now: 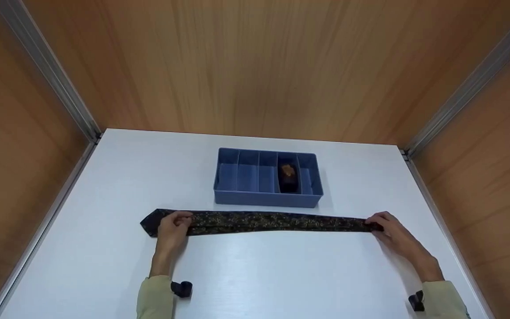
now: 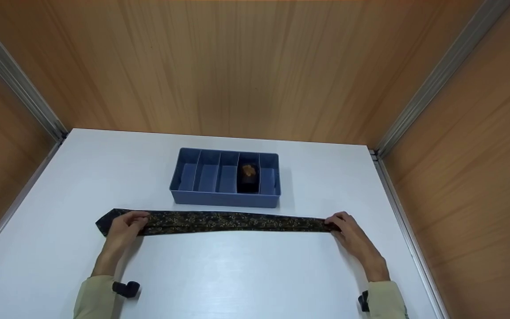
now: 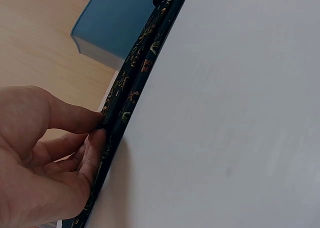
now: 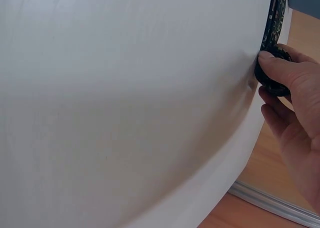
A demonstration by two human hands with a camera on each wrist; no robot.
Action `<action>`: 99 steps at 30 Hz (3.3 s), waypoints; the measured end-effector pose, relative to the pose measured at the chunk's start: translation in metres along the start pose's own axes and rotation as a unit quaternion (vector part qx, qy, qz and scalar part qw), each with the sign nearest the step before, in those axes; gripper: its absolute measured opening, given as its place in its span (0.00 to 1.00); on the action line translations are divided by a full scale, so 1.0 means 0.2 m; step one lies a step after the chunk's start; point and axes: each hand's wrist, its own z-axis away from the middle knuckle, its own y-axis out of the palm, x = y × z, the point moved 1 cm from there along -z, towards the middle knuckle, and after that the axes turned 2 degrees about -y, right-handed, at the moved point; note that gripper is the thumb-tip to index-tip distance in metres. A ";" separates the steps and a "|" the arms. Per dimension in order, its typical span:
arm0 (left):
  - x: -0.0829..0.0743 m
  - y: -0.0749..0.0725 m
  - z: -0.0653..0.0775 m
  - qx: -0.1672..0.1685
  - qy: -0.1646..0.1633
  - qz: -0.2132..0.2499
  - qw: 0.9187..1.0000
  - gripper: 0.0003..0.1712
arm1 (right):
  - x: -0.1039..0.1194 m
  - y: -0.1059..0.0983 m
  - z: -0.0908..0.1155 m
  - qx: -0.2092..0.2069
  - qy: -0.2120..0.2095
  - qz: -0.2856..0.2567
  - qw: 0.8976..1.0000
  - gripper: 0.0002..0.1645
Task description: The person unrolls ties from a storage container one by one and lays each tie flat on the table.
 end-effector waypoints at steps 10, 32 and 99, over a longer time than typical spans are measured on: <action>0.01 0.01 -0.02 -0.008 -0.002 -0.016 1.000 0.11 | -0.01 -0.01 0.02 0.002 -0.001 0.005 1.000 0.26; 0.00 0.00 0.00 -0.001 0.001 -0.003 1.000 0.12 | -0.05 -0.02 0.06 -0.036 -0.008 -0.001 0.999 0.28; -0.01 0.01 0.01 -0.017 0.005 0.003 1.000 0.10 | -0.07 -0.04 0.12 -0.084 0.245 0.021 0.966 0.15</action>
